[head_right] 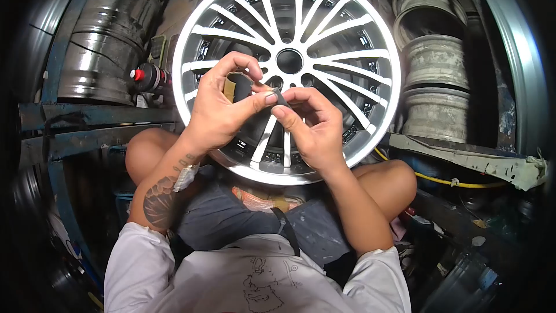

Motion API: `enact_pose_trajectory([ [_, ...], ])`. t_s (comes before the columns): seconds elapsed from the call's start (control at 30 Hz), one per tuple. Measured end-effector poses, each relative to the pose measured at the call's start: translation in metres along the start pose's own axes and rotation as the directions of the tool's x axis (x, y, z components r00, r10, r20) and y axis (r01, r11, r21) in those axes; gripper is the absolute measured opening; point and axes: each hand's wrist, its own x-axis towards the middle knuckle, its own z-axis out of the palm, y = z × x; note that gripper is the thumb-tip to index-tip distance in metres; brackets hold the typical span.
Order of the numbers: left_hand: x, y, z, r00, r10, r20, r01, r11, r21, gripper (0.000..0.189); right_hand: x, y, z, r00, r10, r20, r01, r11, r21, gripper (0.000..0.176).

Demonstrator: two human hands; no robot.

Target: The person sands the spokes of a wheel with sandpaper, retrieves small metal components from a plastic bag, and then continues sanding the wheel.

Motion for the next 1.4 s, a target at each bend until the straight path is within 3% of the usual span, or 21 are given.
enact_pose_trajectory([
  [0.03,-0.001,0.001,-0.002,1.0,0.008,-0.001,-0.008,1.0,-0.011,0.033,0.0,0.002,0.002,1.0,-0.018,-0.008,0.018,1.0,-0.022,0.013],
  [0.13,-0.003,0.017,-0.011,0.975,-0.215,0.063,0.221,0.971,-0.096,0.035,-0.001,0.001,0.002,1.0,0.006,0.02,-0.006,1.0,-0.025,0.012],
  [0.17,-0.004,0.008,-0.01,0.988,-0.145,0.047,0.151,0.977,-0.149,0.036,0.0,-0.001,0.002,0.998,0.034,0.047,-0.033,0.999,-0.031,0.013],
  [0.33,-0.015,0.02,-0.021,0.978,-0.201,0.057,0.208,0.951,-0.228,0.034,-0.003,-0.008,0.012,0.989,0.088,0.115,-0.092,0.995,0.029,0.016],
  [0.63,-0.03,0.019,-0.028,0.992,-0.085,0.091,0.101,0.975,-0.195,0.029,-0.017,-0.025,0.024,0.987,0.011,0.159,-0.024,0.997,0.077,0.012],
  [0.7,-0.036,0.019,-0.024,0.99,-0.106,0.098,0.125,0.967,-0.223,0.027,-0.019,-0.027,0.019,0.988,0.004,0.154,-0.004,1.0,-0.002,0.012],
  [0.83,-0.032,0.034,-0.032,0.962,-0.148,0.23,0.18,0.975,-0.129,0.043,-0.029,-0.024,0.012,0.986,0.041,0.164,-0.029,0.997,-0.076,0.01],
  [0.9,-0.027,0.038,-0.047,0.974,-0.089,0.208,0.064,0.99,0.122,0.035,-0.037,-0.017,0.012,0.987,0.078,0.139,-0.066,0.994,-0.083,0.009],
  [0.93,-0.025,0.04,-0.056,0.98,-0.066,0.186,0.011,0.96,0.279,0.032,-0.038,-0.011,0.008,0.981,0.042,0.192,0.003,0.973,-0.229,0.009],
  [1.0,-0.023,0.037,-0.071,0.991,0.076,0.11,-0.113,0.912,0.394,0.032,-0.038,-0.003,-0.001,0.952,-0.009,0.306,0.164,0.86,-0.483,0.009],
  [1.03,-0.023,0.04,-0.079,0.994,0.069,0.09,-0.103,0.879,0.465,0.031,-0.041,-0.004,0.001,0.953,0.044,0.299,0.136,0.822,-0.553,0.009],
  [1.1,-0.022,0.036,-0.094,0.994,0.105,0.033,-0.103,0.786,0.609,0.025,-0.044,0.003,0.0,0.926,0.038,0.375,0.221,0.752,-0.621,0.011],
  [1.27,-0.01,0.026,-0.122,0.987,0.1,-0.122,-0.002,0.781,0.625,0.018,-0.051,0.02,0.004,0.903,0.125,0.412,0.233,0.661,-0.713,0.014],
  [1.33,-0.006,0.027,-0.121,0.989,0.019,-0.147,0.065,0.836,0.545,0.018,-0.054,0.027,0.008,0.901,0.137,0.412,0.24,0.634,-0.735,0.015],
  [1.4,-0.001,0.019,-0.121,0.992,0.064,-0.107,0.017,0.78,0.625,0.018,-0.055,0.03,0.008,0.886,0.14,0.441,0.287,0.583,-0.76,0.018],
])
